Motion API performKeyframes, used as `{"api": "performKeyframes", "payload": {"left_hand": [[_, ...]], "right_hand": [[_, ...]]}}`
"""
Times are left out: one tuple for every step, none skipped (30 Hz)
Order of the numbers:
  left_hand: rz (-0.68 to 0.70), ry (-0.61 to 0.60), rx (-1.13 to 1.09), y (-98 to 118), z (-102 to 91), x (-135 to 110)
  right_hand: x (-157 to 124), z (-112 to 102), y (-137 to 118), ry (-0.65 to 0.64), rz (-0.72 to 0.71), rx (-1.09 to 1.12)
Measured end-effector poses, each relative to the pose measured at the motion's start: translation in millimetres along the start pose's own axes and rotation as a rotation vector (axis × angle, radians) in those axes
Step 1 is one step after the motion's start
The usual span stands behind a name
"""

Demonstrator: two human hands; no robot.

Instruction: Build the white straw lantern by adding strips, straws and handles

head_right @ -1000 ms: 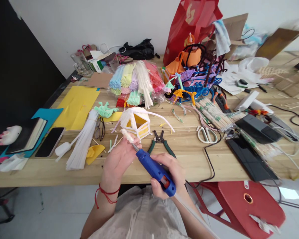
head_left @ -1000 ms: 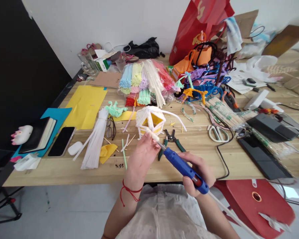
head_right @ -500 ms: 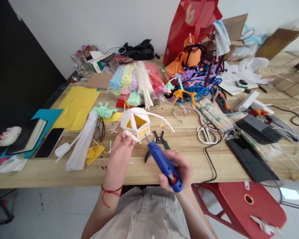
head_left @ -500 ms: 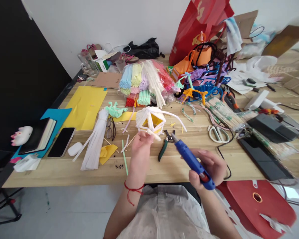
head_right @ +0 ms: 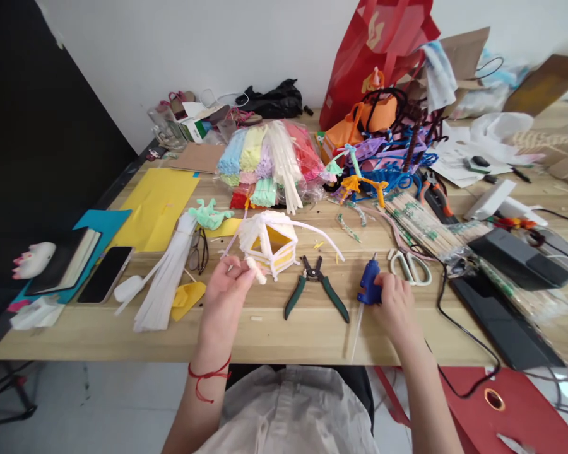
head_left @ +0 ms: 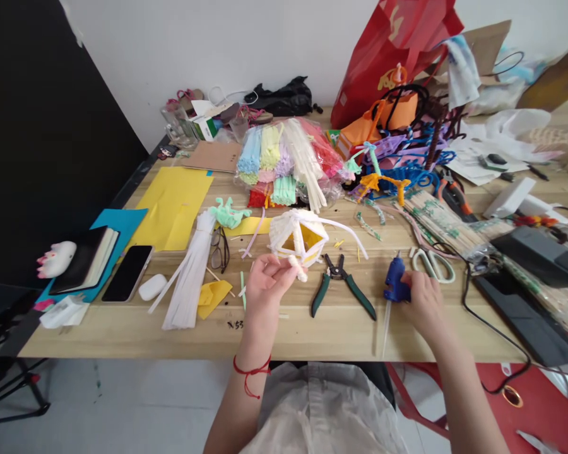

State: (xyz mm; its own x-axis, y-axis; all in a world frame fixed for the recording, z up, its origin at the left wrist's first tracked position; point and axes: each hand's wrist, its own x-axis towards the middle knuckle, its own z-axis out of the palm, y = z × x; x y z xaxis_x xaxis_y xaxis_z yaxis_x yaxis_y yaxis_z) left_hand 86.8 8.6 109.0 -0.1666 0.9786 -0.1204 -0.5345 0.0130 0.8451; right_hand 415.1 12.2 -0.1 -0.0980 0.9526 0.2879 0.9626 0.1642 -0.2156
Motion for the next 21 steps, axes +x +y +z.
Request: {"api": "performKeyframes", "payload": {"left_hand": [[-0.026,-0.019,-0.016,1,-0.1,0],[-0.051,-0.030,-0.033,3,0.1,0],[-0.074,-0.036,-0.049,4,0.5,0],[-0.094,-0.041,-0.063,6,1.0,-1],[-0.110,-0.045,-0.075,7,1.3,-1],[-0.125,-0.049,-0.087,9,1.4,-1],[-0.141,-0.058,-0.106,10,1.1,-1],[-0.157,-0.073,-0.132,11,0.5,-1],[-0.178,-0.094,-0.162,12,-0.3,-1],[-0.202,-0.118,-0.194,14,-1.3,0],[-0.227,-0.140,-0.226,15,-2.3,1],[-0.251,-0.158,-0.252,15,-2.9,2],[-0.271,-0.169,-0.270,16,-3.2,3],[-0.286,-0.173,-0.278,16,-3.1,3],[-0.294,-0.172,-0.281,16,-2.4,4],[-0.294,-0.168,-0.276,15,-1.3,5],[-0.289,-0.163,-0.259,14,0.0,5],[-0.282,-0.161,-0.232,13,1.4,5],[-0.273,-0.163,-0.197,12,2.8,5],[-0.266,-0.174,-0.160,10,4.0,5],[-0.261,-0.193,-0.123,9,4.8,4]], "right_hand": [[2,-1,4,0.001,0.009,-0.013],[4,-2,6,0.004,0.022,-0.022],[6,-3,8,0.004,0.035,-0.024],[8,-4,10,-0.001,0.047,-0.020],[10,-6,12,-0.009,0.060,-0.007],[11,-7,14,-0.022,0.072,0.011],[12,-8,16,-0.043,0.079,0.034],[12,-9,18,-0.069,0.081,0.058],[12,-10,18,-0.096,0.080,0.078],[12,-12,18,-0.115,0.078,0.090],[12,-14,15,-0.112,0.083,0.091],[11,-18,9,-0.083,0.096,0.086],[10,-22,0,-0.032,0.119,0.084],[10,-27,-13,0.044,0.152,0.091],[10,-33,-29,0.105,0.170,0.138],[10,-39,-47,0.144,0.172,0.244],[11,-46,-68,0.150,0.176,0.402],[12,-53,-90,0.145,0.199,0.586],[13,-60,-111,0.114,0.230,0.770],[16,-66,-131,0.070,0.241,0.946],[19,-71,-149,0.024,0.250,1.096]]}}
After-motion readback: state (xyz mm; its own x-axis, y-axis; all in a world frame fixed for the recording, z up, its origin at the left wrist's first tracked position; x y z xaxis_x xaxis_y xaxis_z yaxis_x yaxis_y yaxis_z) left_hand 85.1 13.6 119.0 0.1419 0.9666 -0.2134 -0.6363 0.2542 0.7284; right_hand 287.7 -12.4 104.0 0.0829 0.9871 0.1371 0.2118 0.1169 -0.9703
